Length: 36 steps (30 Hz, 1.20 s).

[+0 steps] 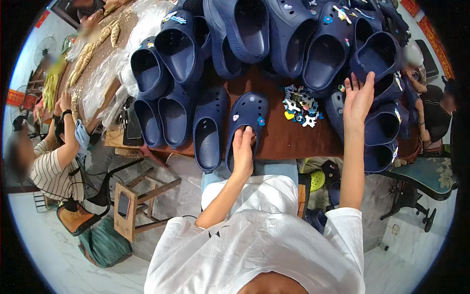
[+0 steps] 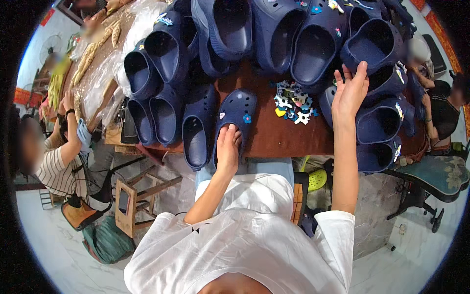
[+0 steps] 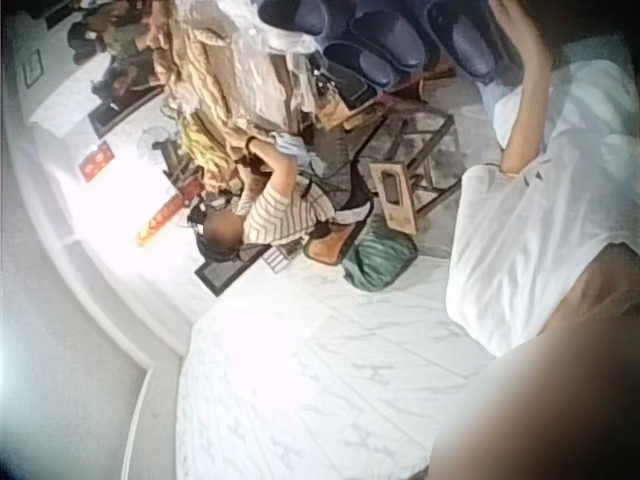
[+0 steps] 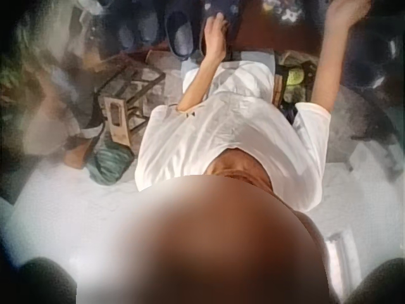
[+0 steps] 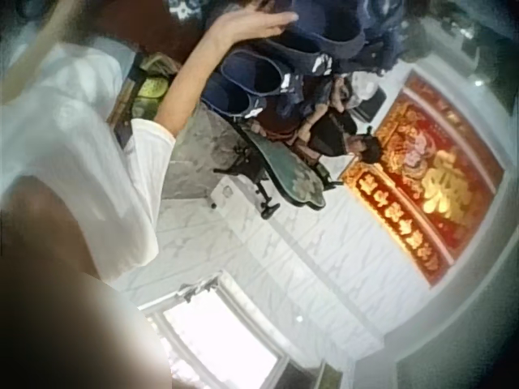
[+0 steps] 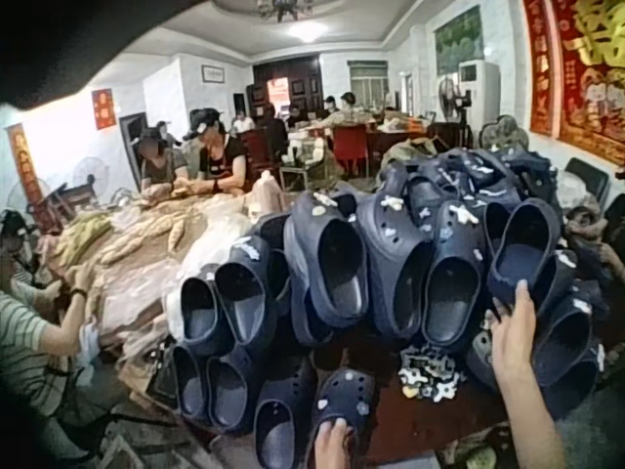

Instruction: Applying decorative charms and labels to rubber clogs at an assembly station.

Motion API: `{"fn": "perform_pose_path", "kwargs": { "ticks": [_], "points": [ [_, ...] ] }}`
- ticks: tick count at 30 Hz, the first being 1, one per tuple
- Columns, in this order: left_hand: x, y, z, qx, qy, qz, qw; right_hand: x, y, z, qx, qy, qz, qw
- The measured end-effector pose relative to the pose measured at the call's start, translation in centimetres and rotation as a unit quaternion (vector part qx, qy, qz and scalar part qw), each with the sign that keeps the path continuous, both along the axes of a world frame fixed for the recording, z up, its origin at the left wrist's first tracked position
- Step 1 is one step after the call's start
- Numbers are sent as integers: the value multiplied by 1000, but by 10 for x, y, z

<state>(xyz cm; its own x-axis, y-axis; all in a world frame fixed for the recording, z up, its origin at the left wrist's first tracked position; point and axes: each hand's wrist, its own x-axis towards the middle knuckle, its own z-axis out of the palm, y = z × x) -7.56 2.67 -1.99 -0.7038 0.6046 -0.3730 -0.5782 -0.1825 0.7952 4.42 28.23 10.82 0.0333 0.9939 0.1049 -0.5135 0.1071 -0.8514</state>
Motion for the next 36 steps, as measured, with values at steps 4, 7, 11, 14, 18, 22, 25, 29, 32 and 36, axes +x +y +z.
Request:
{"fn": "perform_pose_path", "kwargs": {
  "ticks": [4, 7, 11, 14, 18, 22, 25, 29, 32, 36],
  "points": [
    [-2, 1, 2, 0, 40, -15, 999, 8, 19, -9, -45, 14, -19, 999],
    [-6, 2, 0, -1, 54, -47, 997, 12, 36, -12, -33, 71, -1, 997],
    [-10, 7, 5, -22, 49, -61, 997, 6, 38, -19, 10, 78, 8, 997],
    [-14, 6, 6, -38, 53, -60, 996, -1, 36, -30, -17, 76, 17, 997],
    [-14, 12, -3, -2, 57, -64, 996, 10, 36, -32, 21, 24, 24, 999],
    [-10, 15, 10, -51, 46, -38, 997, 10, 17, -24, 11, -18, 32, 999],
    [-14, 7, -1, -38, -10, -42, 998, -2, -26, -16, 21, -68, 50, 996],
    [-4, 7, 15, -21, -40, 10, 999, -3, -76, -63, 138, -259, 202, 934],
    [-5, -2, 15, 69, -56, 0, 996, -6, -135, -75, 124, -352, 340, 863],
    [-3, -11, 28, 120, -84, 9, 989, 7, -137, -63, 153, -368, 297, 868]
  ]
}}
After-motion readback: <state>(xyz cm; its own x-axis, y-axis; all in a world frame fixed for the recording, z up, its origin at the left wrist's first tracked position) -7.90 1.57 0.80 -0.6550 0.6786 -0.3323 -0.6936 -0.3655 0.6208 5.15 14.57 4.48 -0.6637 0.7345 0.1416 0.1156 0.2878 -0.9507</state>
